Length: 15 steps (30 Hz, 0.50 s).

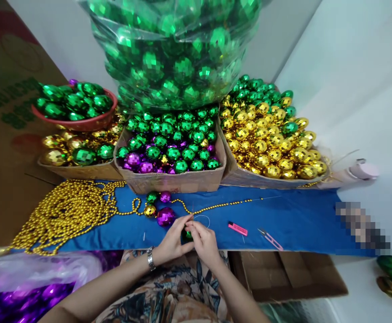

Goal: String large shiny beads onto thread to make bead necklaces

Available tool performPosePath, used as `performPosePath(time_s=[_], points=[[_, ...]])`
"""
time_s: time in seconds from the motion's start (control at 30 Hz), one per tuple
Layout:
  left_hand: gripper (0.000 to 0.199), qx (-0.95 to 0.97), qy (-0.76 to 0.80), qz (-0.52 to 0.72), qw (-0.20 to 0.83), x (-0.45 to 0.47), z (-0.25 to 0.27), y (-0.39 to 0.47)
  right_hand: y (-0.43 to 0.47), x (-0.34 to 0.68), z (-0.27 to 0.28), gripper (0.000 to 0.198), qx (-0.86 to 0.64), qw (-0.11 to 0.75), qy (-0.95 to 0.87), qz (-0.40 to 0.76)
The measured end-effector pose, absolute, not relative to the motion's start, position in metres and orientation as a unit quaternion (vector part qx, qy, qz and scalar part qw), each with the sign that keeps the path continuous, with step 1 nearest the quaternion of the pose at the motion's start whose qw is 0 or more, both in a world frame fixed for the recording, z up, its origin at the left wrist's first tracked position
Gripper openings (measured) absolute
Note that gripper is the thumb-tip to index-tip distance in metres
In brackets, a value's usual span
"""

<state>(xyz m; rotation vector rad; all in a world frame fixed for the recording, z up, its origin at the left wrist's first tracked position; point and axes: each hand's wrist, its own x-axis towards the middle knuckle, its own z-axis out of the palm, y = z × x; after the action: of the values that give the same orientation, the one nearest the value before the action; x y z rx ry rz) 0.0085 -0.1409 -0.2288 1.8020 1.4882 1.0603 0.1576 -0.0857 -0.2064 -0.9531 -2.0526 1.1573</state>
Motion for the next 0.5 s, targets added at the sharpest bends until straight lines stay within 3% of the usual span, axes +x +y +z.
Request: performPosePath(time_s=[0.2, 0.33, 0.5], points=[[0.058, 0.749, 0.524, 0.305, 0.267, 0.009, -0.229, -0.138, -0.087, 0.167, -0.174, 0.029, -0.347, 0.292, -0.746, 0.488], [0.060, 0.765, 0.583, 0.199, 0.189, -0.003, -0.234, -0.154, -0.068, 0.196, -0.140, 0.025, -0.398, 0.443, -0.604, 0.529], [0.055, 0.743, 0.650, 0.131, 0.085, -0.029, -0.227, -0.175, -0.028, 0.237, -0.108, 0.025, -0.416, 0.620, -0.442, 0.498]])
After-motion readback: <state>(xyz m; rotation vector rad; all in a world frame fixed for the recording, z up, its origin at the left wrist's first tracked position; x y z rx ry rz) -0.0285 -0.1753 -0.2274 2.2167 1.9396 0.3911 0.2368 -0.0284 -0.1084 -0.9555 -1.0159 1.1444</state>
